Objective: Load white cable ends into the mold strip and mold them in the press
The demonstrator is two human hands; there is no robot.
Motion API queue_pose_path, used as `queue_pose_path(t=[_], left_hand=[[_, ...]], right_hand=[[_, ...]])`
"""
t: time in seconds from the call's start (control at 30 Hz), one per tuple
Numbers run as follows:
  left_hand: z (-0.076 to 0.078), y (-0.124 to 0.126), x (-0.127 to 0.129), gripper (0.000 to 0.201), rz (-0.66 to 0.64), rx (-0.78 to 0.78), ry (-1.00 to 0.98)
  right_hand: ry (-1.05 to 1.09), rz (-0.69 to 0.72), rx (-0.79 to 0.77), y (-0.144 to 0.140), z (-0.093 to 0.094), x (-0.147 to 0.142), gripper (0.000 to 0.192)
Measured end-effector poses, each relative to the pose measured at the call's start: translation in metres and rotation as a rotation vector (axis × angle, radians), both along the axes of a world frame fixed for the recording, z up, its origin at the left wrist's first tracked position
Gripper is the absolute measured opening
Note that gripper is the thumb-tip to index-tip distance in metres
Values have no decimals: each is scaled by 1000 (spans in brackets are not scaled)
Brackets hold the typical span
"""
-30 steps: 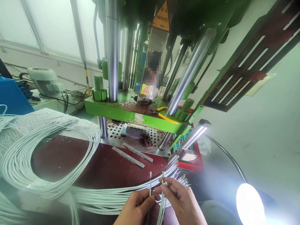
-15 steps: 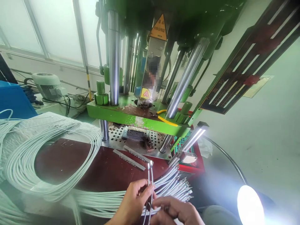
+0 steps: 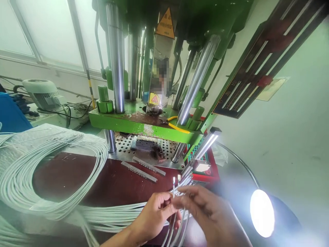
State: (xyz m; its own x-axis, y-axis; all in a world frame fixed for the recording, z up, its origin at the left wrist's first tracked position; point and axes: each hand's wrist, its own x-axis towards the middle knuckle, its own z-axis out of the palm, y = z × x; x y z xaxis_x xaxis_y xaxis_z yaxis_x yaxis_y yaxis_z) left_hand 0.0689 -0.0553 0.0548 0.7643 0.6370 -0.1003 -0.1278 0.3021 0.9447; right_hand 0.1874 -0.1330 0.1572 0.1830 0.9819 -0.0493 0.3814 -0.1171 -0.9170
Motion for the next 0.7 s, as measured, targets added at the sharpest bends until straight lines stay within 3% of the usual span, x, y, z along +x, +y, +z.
queue_pose_path(t=[0.1, 0.27, 0.37, 0.47, 0.6, 0.7], left_hand=[[-1, -13, 5, 29, -101, -201, -19], [-10, -20, 8, 55, -113, -461, -96], [-23, -19, 4, 51, -138, -388, -122], [-31, -18, -1, 43, -166, -276, -120], [-23, -19, -8, 39, -122, -286, -145], [-15, -20, -12, 33, -76, -319, -156]], right_hand=[[-48, -82, 81, 19, -8, 9, 31], [-295, 41, 112, 34, -31, 10, 24], [-266, 68, 79, 39, -41, 14, 29], [16, 48, 82, 38, -48, 25, 39], [190, -14, 67, 31, -57, 40, 38], [257, 29, 34, 24, -62, 43, 36]])
